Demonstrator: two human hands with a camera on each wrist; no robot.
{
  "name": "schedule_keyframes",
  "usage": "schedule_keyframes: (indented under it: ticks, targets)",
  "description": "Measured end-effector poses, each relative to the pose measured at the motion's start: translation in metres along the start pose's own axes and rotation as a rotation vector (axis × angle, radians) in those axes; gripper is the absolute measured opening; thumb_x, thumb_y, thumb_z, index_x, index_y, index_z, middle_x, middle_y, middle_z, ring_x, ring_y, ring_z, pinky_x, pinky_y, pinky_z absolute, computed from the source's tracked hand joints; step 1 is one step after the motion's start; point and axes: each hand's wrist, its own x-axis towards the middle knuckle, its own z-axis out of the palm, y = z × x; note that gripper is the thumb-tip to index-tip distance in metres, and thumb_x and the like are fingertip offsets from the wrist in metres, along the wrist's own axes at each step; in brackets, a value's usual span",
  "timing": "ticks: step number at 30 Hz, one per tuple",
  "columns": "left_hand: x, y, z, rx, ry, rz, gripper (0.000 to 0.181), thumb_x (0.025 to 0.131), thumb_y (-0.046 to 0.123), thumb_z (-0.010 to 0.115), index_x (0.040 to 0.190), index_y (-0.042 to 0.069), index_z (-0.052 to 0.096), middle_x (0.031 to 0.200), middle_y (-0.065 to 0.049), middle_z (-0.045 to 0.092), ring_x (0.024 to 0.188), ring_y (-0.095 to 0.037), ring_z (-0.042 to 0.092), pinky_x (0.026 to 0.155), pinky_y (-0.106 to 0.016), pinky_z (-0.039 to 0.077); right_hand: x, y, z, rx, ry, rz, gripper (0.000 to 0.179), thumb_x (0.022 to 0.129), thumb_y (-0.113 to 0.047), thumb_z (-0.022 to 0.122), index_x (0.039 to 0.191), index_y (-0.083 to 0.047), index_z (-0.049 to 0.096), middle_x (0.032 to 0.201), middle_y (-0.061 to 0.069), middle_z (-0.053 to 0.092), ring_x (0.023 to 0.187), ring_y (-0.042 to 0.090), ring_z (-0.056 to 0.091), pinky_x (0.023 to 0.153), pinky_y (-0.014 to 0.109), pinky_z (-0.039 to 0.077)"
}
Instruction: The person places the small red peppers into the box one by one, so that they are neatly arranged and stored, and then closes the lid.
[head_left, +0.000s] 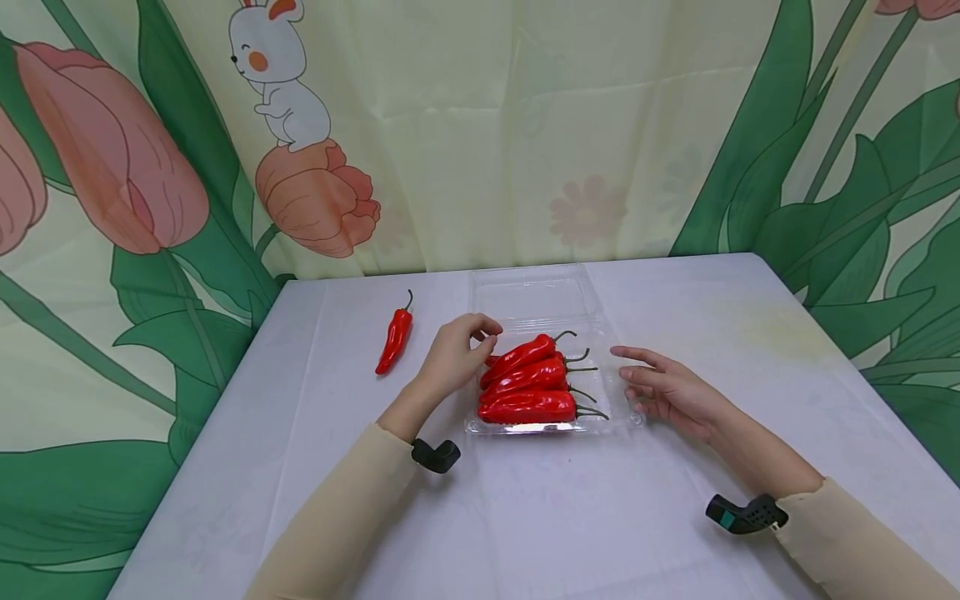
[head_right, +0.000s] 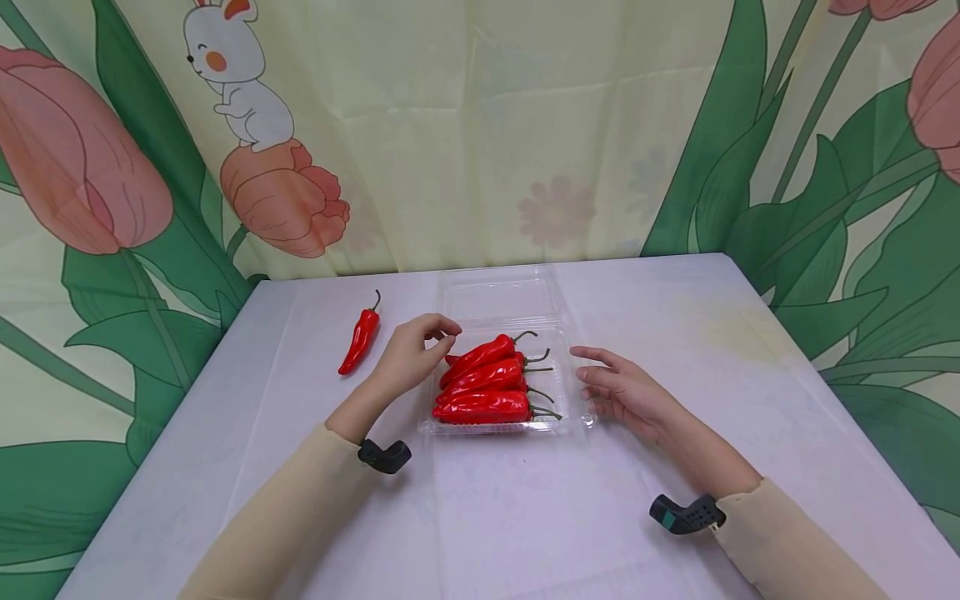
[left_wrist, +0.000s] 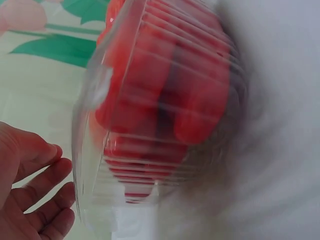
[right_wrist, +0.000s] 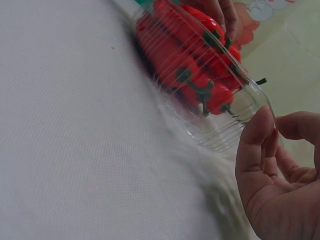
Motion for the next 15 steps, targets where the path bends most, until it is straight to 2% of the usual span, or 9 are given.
schedule_keyframes:
  ticks: [11, 15]
  targets:
    - [-0.004, -0.012, -0.01, 0.044, 0.04, 0.001, 0.02, 0.098, 0.015, 0.068, 0.117, 0.012, 0.072, 0.114, -0.007, 0.07, 0.101, -0.022, 0.065, 0.079, -0.031, 0.061, 0.0, 0.0, 0.001, -0.007, 0.006, 0.003, 0.07, 0.105, -0.028, 0.061, 0.163, -0.016, 0.024, 0.113, 0.004, 0.055, 0.081, 0.008, 0.062, 0.072, 0.021, 0.057]
    - [-0.005, -0.019, -0.015, 0.061, 0.05, -0.023, 0.023, 0.098, 0.017, 0.069, 0.12, 0.012, 0.07, 0.117, -0.007, 0.069, 0.103, -0.022, 0.065, 0.082, -0.032, 0.062, -0.001, -0.001, 0.002, -0.007, 0.003, 0.003, 0.069, 0.105, -0.028, 0.06, 0.163, -0.016, 0.024, 0.113, 0.004, 0.055, 0.081, 0.008, 0.062, 0.072, 0.021, 0.057]
